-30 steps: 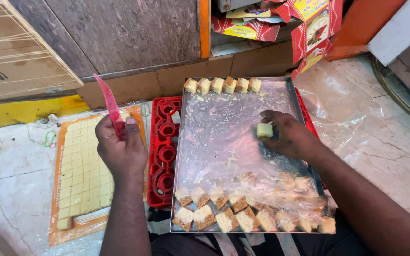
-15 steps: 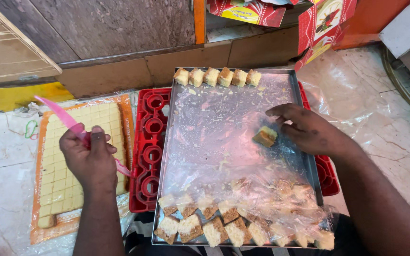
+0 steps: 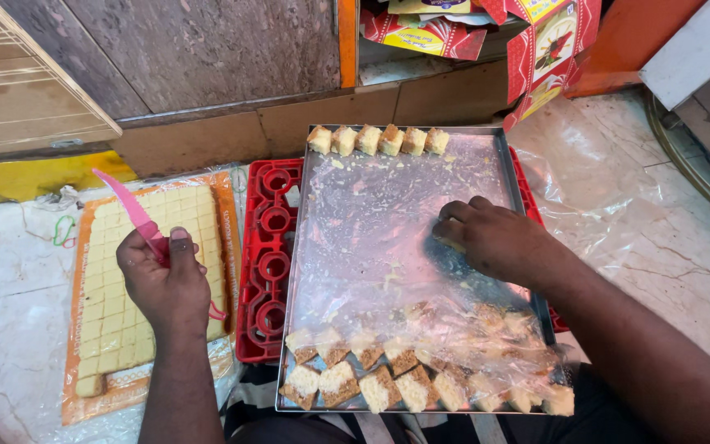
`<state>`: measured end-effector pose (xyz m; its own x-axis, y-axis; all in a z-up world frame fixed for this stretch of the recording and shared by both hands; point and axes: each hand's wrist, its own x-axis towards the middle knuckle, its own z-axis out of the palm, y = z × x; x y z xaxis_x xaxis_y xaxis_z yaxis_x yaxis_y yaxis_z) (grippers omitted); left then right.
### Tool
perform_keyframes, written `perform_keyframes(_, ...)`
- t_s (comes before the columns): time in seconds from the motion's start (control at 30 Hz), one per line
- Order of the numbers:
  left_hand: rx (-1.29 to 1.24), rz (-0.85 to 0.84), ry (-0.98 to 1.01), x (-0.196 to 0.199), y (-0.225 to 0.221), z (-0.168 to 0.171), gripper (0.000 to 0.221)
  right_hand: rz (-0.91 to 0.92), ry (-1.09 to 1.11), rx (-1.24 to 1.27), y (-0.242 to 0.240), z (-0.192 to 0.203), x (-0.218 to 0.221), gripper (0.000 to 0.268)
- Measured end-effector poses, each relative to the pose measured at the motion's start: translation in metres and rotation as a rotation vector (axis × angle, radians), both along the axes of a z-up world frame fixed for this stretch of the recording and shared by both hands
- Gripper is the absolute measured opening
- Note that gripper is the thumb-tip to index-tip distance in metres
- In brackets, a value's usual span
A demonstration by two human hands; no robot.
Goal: The person uses a plastic knife to separate individual pieces from a large slab of sweets and then transfers the pieces one at a time into a metal tray.
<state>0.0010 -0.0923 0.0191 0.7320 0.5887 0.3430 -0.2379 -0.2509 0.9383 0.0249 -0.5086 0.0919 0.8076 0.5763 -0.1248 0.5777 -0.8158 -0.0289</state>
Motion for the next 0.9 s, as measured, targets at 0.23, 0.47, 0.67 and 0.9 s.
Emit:
perform_keyframes(0.23,-0.018,0.016,0.013,-0.005,0.009,0.002,0.032,0.163,0.132,0.176,-0.025,0.007,0.024,0.057)
perform_keyframes(0.47,-0.065,-0.012,-0.072,-0.007,0.018,-0.002,0.031,-0.411,0.008,0.350,-0.052,0.008,0.048,0.058)
perform_keyframes(0.67,-0.047,-0.005,-0.027,-0.007,0.015,0.001,0.031,-0.454,-0.235,0.420,-0.060,-0.013,0.085,0.061)
perform_keyframes(0.9,-0.016,0.009,-0.006,-0.002,0.018,-0.004,0.030,-0.428,-0.306,0.453,-0.062,-0.039,0.130,0.050)
